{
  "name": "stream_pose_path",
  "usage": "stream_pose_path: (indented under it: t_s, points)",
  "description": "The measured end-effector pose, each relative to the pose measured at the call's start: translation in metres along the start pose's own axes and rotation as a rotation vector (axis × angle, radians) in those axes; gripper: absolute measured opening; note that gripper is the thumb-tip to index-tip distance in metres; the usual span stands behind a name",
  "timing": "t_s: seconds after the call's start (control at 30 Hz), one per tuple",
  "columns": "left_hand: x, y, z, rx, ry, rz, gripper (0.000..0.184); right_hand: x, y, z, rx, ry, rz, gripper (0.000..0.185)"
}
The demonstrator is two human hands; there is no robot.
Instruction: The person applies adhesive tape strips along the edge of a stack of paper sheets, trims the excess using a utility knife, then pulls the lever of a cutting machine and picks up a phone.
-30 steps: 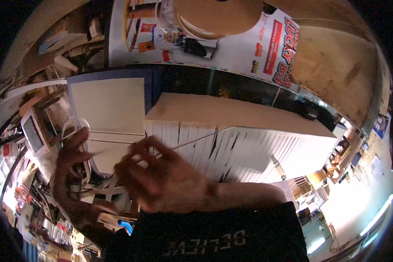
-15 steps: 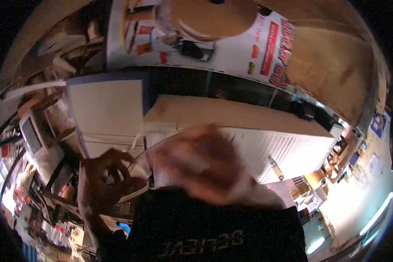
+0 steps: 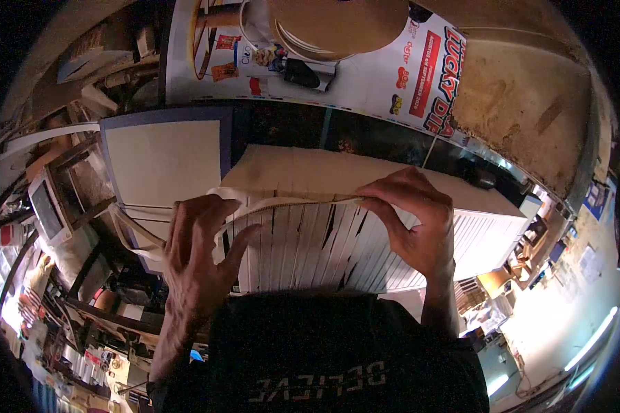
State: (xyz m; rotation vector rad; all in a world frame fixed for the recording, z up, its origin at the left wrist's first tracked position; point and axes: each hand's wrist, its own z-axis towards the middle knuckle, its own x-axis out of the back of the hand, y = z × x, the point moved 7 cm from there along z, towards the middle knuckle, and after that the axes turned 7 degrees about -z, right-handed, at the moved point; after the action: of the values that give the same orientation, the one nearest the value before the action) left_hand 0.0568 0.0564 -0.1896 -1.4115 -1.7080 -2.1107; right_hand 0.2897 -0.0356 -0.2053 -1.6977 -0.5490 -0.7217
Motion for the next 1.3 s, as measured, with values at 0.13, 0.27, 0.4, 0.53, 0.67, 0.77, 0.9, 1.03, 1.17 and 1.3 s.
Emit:
stream_pose_path:
  t_s: [0.13,0.27,0.4,0.53,0.67,0.77,0.9,1.03,1.17,1.3]
  points:
    - [-0.004,0.014,0.015,-0.052,-0.145,0.095,0.029,0.001,0.001,0.000,-0.004,0.012,0.029,0.020]
    - [-0.005,0.017,0.015,-0.140,-0.161,0.149,0.017,-0.001,0.002,0.000,-0.023,-0.009,0.044,0.020]
    - [0.003,0.015,0.022,-0.010,-0.227,-0.019,0.013,-0.002,0.004,-0.001,-0.017,0.003,0.042,0.020]
    - [0.004,0.004,0.027,0.152,-0.256,-0.141,0.013,-0.004,0.002,-0.004,-0.018,0.019,0.029,0.021]
    - [0.009,0.010,0.032,0.072,-0.221,-0.079,0.014,-0.004,-0.002,-0.004,0.001,0.048,0.004,0.022]
    - [0.019,-0.004,0.035,0.216,-0.208,-0.052,0.014,-0.005,-0.003,-0.002,0.020,0.063,0.021,0.022]
    - [0.021,-0.014,0.038,0.222,-0.213,-0.078,0.015,-0.008,0.000,-0.001,0.010,0.070,0.075,0.022]
    - [0.020,-0.025,0.037,0.224,-0.195,-0.105,0.015,-0.011,0.002,-0.001,0.008,0.072,0.098,0.022]
    - [0.023,-0.031,0.035,0.228,-0.196,-0.133,0.013,-0.014,-0.004,0.005,0.004,0.055,0.127,0.022]
    - [0.020,-0.040,0.031,0.254,-0.176,-0.228,0.013,-0.022,-0.005,0.009,-0.044,0.049,0.163,0.017]
